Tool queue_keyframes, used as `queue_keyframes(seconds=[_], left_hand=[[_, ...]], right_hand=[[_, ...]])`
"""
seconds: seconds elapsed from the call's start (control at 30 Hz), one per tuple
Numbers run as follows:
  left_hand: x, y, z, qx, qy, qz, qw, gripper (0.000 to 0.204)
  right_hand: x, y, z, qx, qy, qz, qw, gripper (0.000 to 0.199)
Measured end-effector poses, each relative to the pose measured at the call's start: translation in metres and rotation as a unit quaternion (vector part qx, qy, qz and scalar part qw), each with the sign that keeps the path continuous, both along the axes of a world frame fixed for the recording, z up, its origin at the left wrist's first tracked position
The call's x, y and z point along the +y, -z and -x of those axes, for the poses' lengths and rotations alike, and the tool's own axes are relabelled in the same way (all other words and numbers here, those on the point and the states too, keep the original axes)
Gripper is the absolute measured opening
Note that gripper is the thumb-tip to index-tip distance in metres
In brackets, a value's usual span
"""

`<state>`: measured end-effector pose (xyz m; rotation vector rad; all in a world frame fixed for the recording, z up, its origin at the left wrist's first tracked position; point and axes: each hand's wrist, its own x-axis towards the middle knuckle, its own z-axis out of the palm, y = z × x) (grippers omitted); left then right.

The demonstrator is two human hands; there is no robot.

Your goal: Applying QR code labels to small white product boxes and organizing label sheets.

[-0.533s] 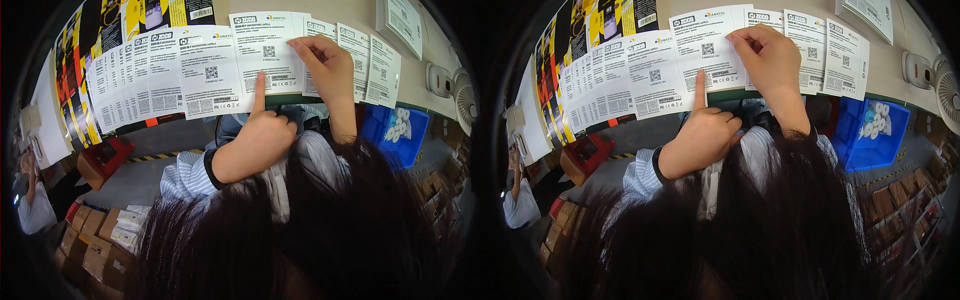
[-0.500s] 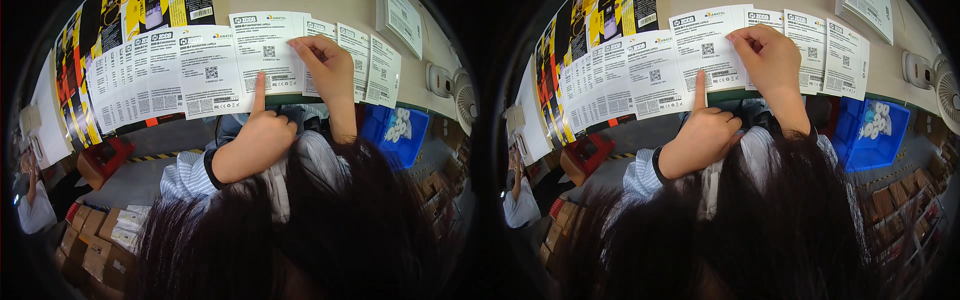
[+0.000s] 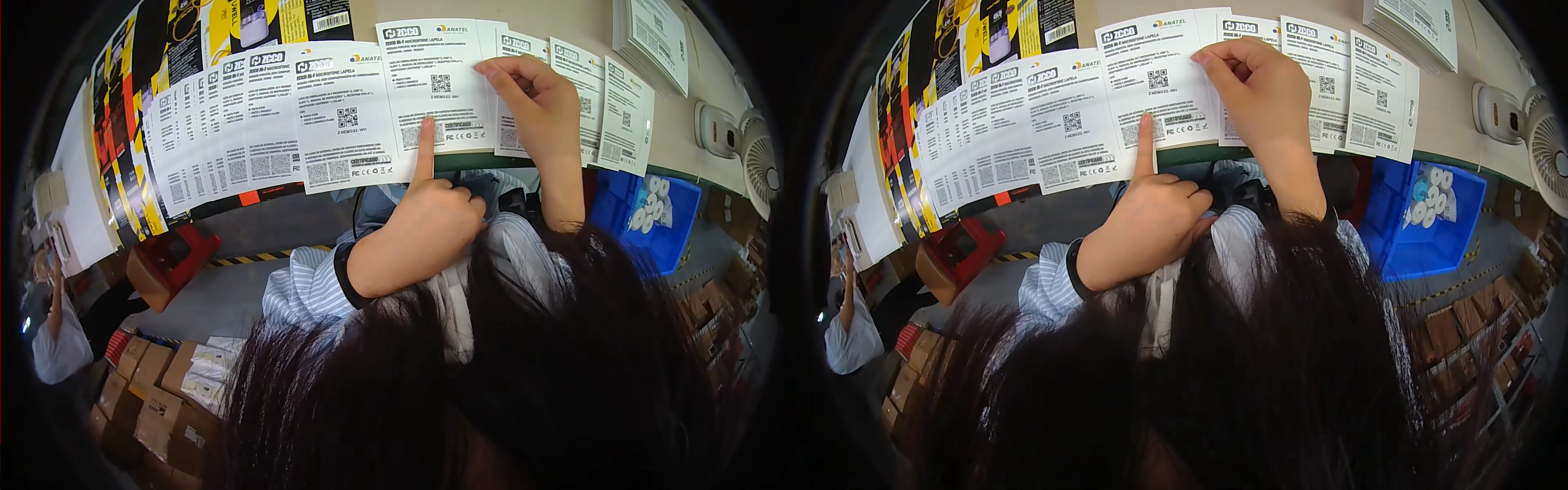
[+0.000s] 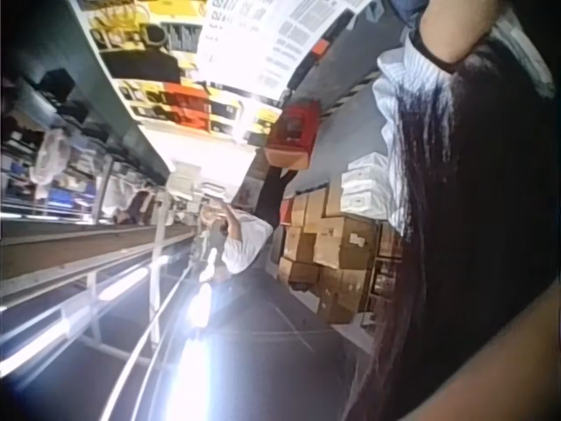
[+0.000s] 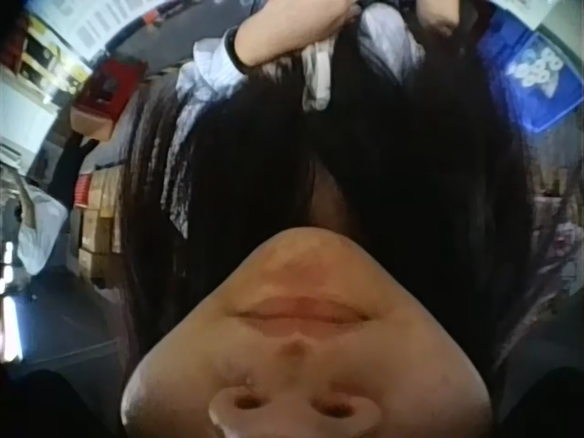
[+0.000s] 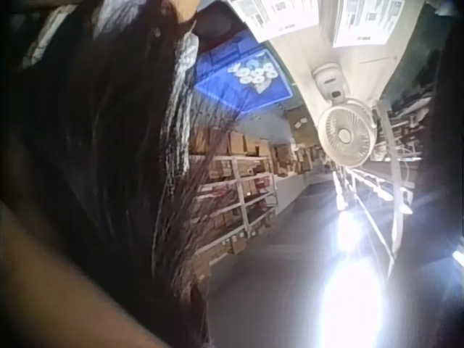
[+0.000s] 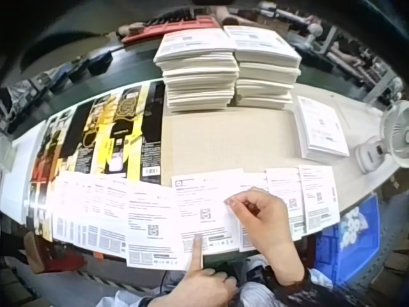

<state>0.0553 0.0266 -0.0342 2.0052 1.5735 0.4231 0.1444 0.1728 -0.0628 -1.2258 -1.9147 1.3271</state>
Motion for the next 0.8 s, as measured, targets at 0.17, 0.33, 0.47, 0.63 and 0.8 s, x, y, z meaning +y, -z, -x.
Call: queue_keyframes(seconds=[0.17,0.33,0.47,0.63,0.8], left_hand=[[-0.001,0.000,0.001,0.006,-0.001,0.005,1.000,0.020],[0.000,-0.002,0.000,0.004,0.000,0.000,1.000,0.020],[-0.006,-0.011,0.004,0.020,-0.012,0.005,1.000,0.020],[-0.003,0.004,-0.001,-0.008,-0.009,-0.035,0.999,0.018],[-0.003,0.001,-0.001,0.036,0.001,-0.009,0.999,0.021]], right_hand=[[-0.004,-0.014,0.006,-0.103,-0.040,-0.013,0.994,0.014],[0.000,-0.012,0.002,-0.006,-0.029,0.055,0.998,0.013],[-0.008,-0.020,0.011,-0.028,-0.031,-0.018,0.999,0.013],[-0.010,-0.018,0.010,-0.099,-0.024,-0.080,0.992,0.012],[-0.014,-0.020,0.016,-0.146,-0.007,-0.139,0.979,0.013]])
